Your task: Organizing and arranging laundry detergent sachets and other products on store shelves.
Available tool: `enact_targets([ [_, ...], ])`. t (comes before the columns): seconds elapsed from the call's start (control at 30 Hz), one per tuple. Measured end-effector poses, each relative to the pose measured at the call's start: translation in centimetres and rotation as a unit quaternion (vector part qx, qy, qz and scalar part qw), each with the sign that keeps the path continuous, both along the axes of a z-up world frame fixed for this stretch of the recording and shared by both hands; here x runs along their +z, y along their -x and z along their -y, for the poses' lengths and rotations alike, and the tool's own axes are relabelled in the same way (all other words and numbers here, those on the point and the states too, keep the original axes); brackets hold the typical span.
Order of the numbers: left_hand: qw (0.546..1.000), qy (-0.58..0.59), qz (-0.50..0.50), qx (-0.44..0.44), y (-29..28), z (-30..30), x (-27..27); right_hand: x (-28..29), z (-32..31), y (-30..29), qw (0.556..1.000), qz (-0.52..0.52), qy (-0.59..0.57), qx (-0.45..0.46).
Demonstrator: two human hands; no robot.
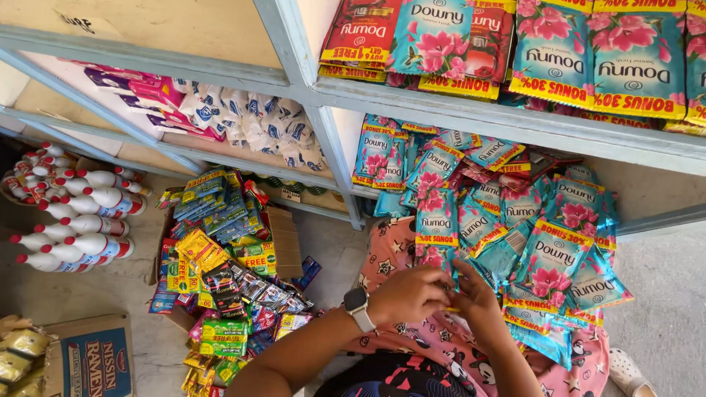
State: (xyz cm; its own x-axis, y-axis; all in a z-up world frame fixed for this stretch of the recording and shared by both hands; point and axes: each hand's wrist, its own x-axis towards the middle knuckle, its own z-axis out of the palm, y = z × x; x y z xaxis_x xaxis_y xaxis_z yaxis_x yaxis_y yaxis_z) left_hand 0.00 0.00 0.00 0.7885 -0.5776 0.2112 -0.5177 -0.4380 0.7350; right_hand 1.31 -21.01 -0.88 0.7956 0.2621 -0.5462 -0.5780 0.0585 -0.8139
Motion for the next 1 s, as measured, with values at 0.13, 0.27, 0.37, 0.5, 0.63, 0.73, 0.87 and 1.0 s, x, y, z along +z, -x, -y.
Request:
enact_targets([
  [0.13,0.997,-0.021,0.063,0.033,-2.0,0.1,3.6,0.6,1.5,0.7,0.988,0.126,0.085,0.034],
  [0.27,0.988,0.007,0.152,-0.013,-3.2,0.5,6.7,7.2,1.4,1.5,0.953,0.150,0.258,0.046],
  [0.37,0.998,0.027,0.061,-0.015,-2.6,0.7,7.2,8.4,2.3,2.2,0.923,0.189,0.333,0.029],
  [0.5,0.994,0.081,0.056,0.052,-2.3,0.7,9.9,7.0,4.0,2.8,0.920,0.271,0.284,0.016],
  [0.63,0.998,0.031,-0.027,0.056,-2.2,0.3,10.2,8.9,3.4,2.7,0.905,0.323,0.276,-0.016],
  [0.73,0.994,0.035,-0.057,0.085,-1.9,-0.4,10.3,10.2,3.8,2.4,0.918,0.224,0.328,0.015],
  [0.87,0.971,0.179,-0.151,0.039,-1.5,-1.6,8.9,11.3,3.7,1.7,0.887,0.231,0.364,0.164],
  [1.0,0.894,0.305,-0.328,-0.012,-0.6,-2.2,8.6,11.8,1.9,2.0,0.857,0.364,0.317,0.178],
])
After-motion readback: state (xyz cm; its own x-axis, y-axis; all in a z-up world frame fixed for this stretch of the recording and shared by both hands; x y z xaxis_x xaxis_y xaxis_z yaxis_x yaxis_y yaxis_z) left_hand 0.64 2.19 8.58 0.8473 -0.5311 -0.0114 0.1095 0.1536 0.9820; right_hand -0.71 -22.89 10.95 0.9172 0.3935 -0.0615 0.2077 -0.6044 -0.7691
